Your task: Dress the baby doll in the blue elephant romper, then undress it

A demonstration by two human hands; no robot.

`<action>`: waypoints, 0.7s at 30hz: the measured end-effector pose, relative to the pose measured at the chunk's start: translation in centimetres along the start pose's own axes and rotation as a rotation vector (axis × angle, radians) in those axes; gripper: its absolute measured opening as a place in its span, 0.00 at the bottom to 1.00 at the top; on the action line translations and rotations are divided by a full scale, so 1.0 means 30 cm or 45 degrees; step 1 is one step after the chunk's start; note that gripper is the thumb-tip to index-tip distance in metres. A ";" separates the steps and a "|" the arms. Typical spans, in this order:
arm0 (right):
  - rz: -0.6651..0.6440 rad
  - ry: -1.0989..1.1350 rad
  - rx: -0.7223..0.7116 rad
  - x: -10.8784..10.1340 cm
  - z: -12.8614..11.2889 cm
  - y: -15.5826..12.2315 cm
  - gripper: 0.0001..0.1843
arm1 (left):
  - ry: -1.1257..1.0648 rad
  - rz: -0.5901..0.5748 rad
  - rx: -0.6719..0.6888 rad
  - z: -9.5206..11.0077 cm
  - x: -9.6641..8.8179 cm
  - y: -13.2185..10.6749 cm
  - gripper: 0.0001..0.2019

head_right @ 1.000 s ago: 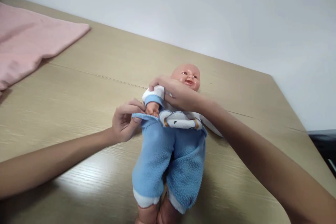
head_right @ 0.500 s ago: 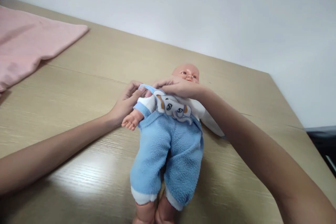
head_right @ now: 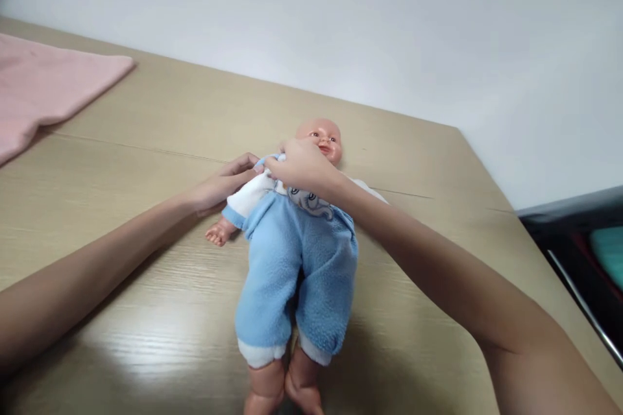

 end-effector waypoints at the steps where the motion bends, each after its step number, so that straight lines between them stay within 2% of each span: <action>1: -0.003 0.019 0.003 0.004 0.006 0.006 0.12 | 0.034 0.003 -0.004 0.003 -0.003 -0.002 0.23; 4: -0.021 0.019 -0.031 0.022 0.002 0.019 0.10 | 0.059 0.040 -0.060 -0.007 -0.019 0.003 0.28; 9: -0.077 -0.216 -0.133 0.056 -0.041 0.036 0.19 | 0.063 0.086 -0.142 -0.033 -0.025 0.030 0.28; 13: -0.069 -0.317 -0.123 0.045 -0.045 0.031 0.17 | 0.204 0.188 -0.092 0.001 -0.022 -0.002 0.21; 15: -0.052 -0.341 -0.127 0.036 -0.049 0.021 0.15 | 0.285 0.208 -0.092 0.035 -0.017 -0.033 0.22; 18: -0.065 -0.373 -0.175 0.041 -0.075 0.023 0.16 | 0.580 0.063 -0.239 0.080 0.021 -0.075 0.33; 21: -0.143 -0.451 -0.193 0.066 -0.115 0.052 0.13 | 1.167 -0.071 -0.407 0.118 0.068 -0.110 0.38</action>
Point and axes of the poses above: each hand's wrist, its own y-axis towards the middle knuckle, its own x-axis out of the palm, z = x × y, the point moved 7 cm from there along y, towards the middle knuckle, and after that the axes turned 11 degrees about -z, right-handed, at the moved point
